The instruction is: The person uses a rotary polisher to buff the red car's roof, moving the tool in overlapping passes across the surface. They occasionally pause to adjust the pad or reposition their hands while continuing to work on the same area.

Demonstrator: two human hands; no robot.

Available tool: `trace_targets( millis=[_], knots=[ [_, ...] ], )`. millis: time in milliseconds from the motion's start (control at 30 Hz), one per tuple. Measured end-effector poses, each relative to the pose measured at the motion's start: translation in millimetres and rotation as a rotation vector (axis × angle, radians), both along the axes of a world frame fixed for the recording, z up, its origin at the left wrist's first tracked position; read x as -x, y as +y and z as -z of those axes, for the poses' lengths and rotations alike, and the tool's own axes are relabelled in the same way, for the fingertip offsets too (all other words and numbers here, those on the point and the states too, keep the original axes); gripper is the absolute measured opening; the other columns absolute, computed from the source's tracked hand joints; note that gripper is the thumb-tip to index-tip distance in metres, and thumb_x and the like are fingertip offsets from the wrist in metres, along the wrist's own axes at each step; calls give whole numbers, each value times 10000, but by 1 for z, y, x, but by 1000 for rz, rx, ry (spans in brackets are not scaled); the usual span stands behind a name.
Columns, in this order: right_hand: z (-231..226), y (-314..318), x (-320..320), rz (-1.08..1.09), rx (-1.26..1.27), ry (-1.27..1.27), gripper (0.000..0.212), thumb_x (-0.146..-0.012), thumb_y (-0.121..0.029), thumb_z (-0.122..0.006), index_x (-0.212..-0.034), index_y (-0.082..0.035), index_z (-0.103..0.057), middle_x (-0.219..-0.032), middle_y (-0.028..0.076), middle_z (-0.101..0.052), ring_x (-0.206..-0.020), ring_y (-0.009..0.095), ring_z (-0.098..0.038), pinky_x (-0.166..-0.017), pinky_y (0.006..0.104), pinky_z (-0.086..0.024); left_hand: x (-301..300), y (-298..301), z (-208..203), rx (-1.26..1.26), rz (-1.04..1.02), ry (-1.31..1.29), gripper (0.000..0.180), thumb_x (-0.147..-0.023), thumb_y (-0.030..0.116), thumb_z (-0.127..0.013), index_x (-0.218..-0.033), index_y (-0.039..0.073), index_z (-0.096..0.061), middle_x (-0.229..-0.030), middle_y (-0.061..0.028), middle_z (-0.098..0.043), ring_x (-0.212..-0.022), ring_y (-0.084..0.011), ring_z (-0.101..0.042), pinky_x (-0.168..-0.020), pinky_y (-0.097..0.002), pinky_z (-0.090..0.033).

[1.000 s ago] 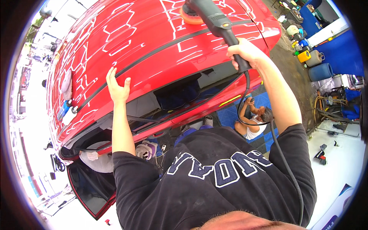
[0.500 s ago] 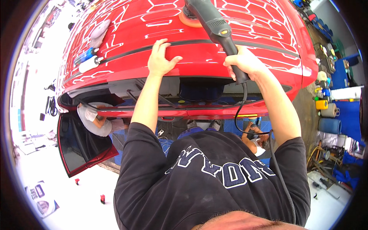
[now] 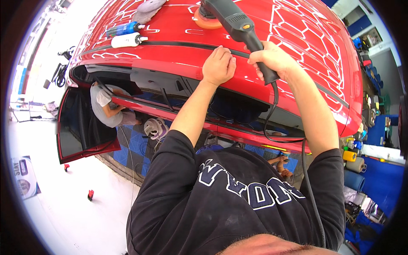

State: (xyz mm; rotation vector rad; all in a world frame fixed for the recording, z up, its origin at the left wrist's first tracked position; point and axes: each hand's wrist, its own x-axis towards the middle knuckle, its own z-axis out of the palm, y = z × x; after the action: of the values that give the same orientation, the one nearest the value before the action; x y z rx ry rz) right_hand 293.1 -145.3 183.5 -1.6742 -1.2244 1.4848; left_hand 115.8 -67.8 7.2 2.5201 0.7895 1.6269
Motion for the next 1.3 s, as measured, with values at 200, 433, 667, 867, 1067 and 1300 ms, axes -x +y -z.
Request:
trace_targets(
  millis=[200, 433, 667, 867, 1067, 1300],
  knots=[
    [1, 48, 24, -98, -41, -16, 177, -759, -99, -691, -852, -6, -572, -682, 71, -600, -493, 156, -610, -434, 318, -534, 3, -1, -2, -53, -44, -3, 106, -799, 44, -659, -897, 18, -626, -955, -145, -599, -919, -359, -614, -858, -475, -490],
    [3, 85, 46, -206, -28, -91, 263, -764, -95, -681, -977, -13, -551, -682, 45, -582, -480, 135, -590, -435, 307, -529, 4, -1, 4, -35, -42, -2, 165, -749, 38, -628, -910, 4, -612, -898, -137, -552, -851, -346, -577, -833, -466, -474],
    [8, 101, 52, -190, -52, 6, 261, -771, -85, -681, -992, -8, -565, -695, 46, -592, -488, 136, -596, -454, 305, -537, 3, 1, 1, -59, -46, 9, 156, -754, 67, -634, -896, 5, -618, -914, -151, -572, -848, -350, -579, -822, -469, -472],
    [20, 104, 42, -104, -49, 78, 310, -780, -87, -702, -1059, -10, -591, -707, 46, -602, -512, 144, -613, -479, 319, -567, -1, 2, -2, -57, -41, 19, 120, -753, 76, -642, -859, 26, -614, -889, -135, -575, -832, -350, -582, -799, -473, -470],
    [10, 59, 15, -18, -2, 70, 269, -771, -101, -721, -988, -18, -583, -722, 60, -592, -512, 153, -607, -471, 323, -561, 3, 5, 6, -18, -28, 50, 88, -763, 66, -627, -843, 37, -603, -896, -141, -585, -826, -358, -582, -777, -478, -471],
    [7, -10, -30, 156, -27, 78, 168, -768, -92, -710, -847, -23, -578, -694, 68, -595, -533, 174, -636, -477, 346, -562, 3, 7, 9, -46, -43, 67, 44, -799, 71, -623, -822, 45, -596, -877, -137, -582, -834, -350, -581, -783, -464, -473]
  ],
)
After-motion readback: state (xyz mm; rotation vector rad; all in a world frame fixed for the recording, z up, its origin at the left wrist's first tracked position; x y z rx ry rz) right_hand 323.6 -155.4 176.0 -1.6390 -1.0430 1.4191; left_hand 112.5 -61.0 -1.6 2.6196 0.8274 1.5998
